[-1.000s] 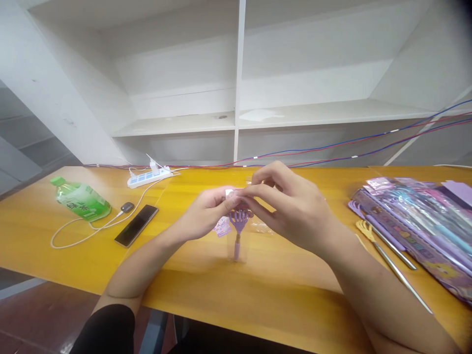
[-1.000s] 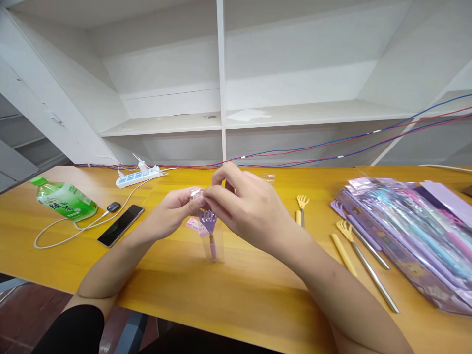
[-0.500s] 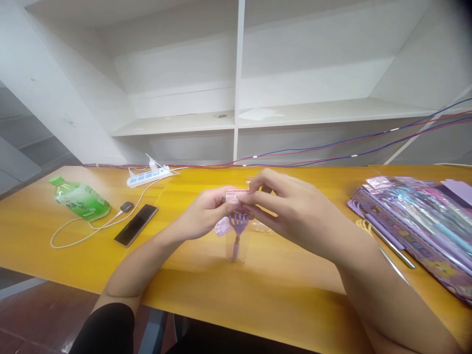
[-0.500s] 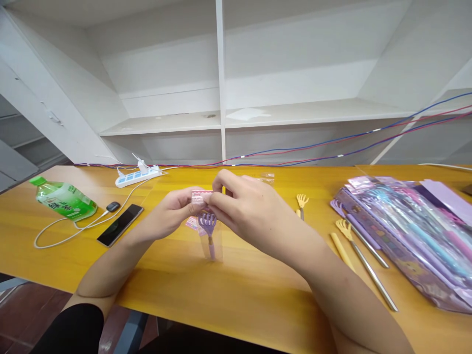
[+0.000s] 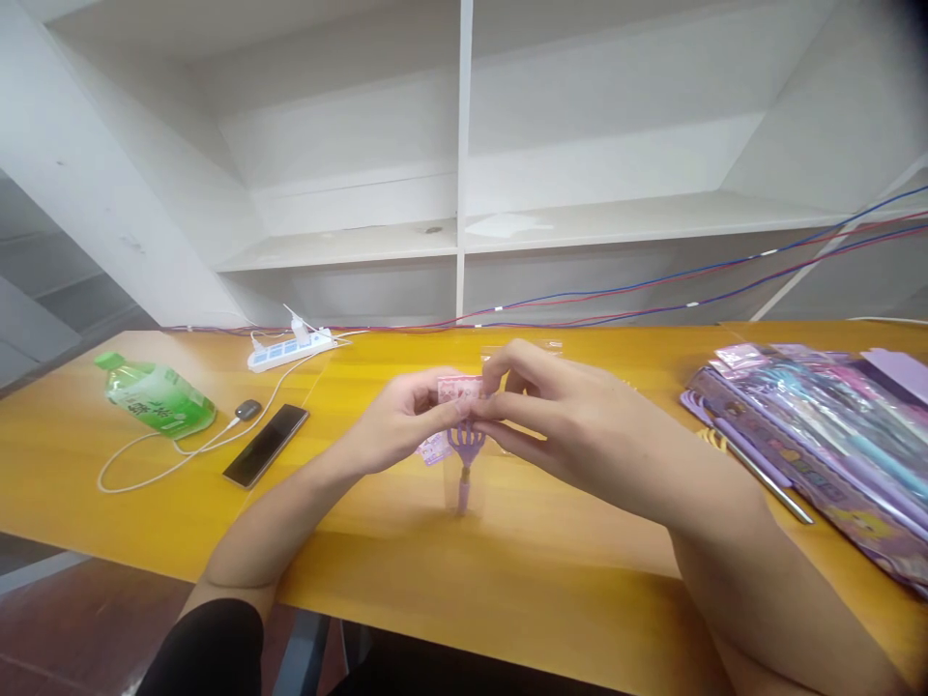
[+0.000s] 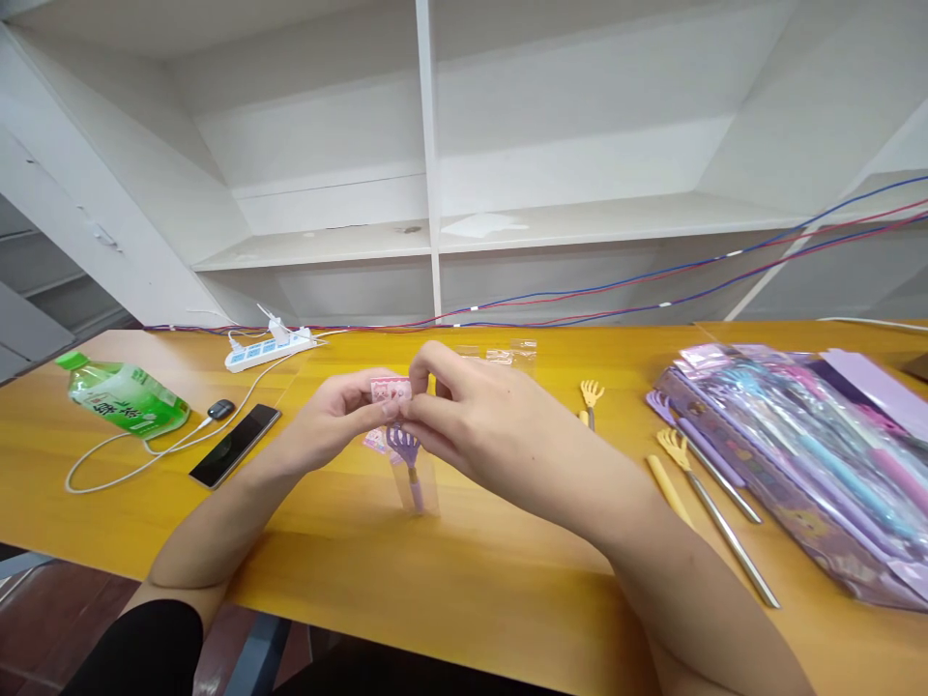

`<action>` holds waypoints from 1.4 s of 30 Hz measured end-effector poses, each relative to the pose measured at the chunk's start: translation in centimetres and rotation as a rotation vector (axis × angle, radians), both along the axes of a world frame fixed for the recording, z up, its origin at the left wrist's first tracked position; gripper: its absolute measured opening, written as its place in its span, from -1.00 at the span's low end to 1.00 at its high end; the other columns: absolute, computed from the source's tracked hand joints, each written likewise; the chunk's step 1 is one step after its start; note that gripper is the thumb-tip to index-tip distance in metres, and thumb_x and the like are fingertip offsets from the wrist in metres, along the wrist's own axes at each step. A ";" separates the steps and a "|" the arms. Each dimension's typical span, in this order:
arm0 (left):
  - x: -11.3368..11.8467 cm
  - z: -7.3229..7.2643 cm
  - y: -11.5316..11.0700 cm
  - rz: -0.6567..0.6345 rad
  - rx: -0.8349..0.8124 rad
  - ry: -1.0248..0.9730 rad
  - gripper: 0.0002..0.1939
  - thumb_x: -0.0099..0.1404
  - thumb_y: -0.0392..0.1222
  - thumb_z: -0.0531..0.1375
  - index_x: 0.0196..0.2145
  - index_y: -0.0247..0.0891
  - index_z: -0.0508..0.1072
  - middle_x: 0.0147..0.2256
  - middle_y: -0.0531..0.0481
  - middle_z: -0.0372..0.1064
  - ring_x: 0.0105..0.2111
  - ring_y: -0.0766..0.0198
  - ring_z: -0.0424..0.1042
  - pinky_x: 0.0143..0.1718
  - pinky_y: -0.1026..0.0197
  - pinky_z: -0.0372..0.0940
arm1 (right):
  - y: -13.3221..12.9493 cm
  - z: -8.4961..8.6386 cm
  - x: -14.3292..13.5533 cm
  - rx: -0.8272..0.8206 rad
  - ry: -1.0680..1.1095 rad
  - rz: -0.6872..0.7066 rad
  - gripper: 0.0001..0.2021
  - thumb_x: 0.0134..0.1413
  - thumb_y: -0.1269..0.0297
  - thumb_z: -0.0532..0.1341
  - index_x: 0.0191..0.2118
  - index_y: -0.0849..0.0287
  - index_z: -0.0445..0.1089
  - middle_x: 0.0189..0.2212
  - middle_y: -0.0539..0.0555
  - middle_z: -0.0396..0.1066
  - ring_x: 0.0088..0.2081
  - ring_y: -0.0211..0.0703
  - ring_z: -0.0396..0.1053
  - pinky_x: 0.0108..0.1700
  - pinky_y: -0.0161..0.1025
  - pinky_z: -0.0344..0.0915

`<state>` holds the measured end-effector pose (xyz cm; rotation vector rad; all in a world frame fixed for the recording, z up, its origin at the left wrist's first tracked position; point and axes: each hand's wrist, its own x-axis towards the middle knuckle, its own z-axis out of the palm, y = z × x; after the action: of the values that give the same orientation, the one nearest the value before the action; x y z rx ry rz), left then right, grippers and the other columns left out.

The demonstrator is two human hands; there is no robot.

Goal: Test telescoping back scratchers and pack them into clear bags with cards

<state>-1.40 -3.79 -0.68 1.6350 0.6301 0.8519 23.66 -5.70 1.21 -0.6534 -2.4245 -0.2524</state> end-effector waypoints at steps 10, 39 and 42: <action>0.2 0.2 -0.1 0.043 0.051 0.023 -0.67 0.56 0.04 0.30 -0.01 -0.31 0.63 -0.13 -0.12 0.59 -0.20 0.26 0.61 -0.17 0.28 0.50 | -0.4 0.2 -0.1 -0.011 -0.011 -0.027 -0.80 0.56 0.22 0.18 0.04 0.13 0.54 -0.07 0.12 0.38 -0.26 -0.26 0.35 -0.24 -0.22 0.25; 0.1 0.3 -0.2 0.084 0.032 0.072 -0.62 0.53 0.06 0.31 0.00 -0.35 0.64 -0.12 -0.20 0.64 -0.19 0.15 0.67 -0.15 0.19 0.53 | -0.8 1.1 0.7 0.091 -0.067 -0.081 -0.76 0.56 0.35 0.12 0.01 0.12 0.57 -0.29 0.05 0.31 -0.36 -0.27 0.19 -0.32 -0.23 0.07; 0.0 0.0 -0.2 0.041 -0.020 0.006 -0.63 0.54 0.04 0.28 0.05 -0.32 0.67 0.00 -0.24 0.64 -0.05 0.07 0.66 0.00 0.11 0.54 | -0.8 1.0 0.4 0.107 -0.073 -0.053 -0.76 0.54 0.37 0.13 0.01 0.13 0.57 -0.30 0.05 0.33 -0.35 -0.25 0.20 -0.32 -0.23 0.07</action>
<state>-1.37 -3.98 -0.69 1.6123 0.6762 0.8684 24.09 -6.48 2.17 -0.6717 -2.4456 -0.4315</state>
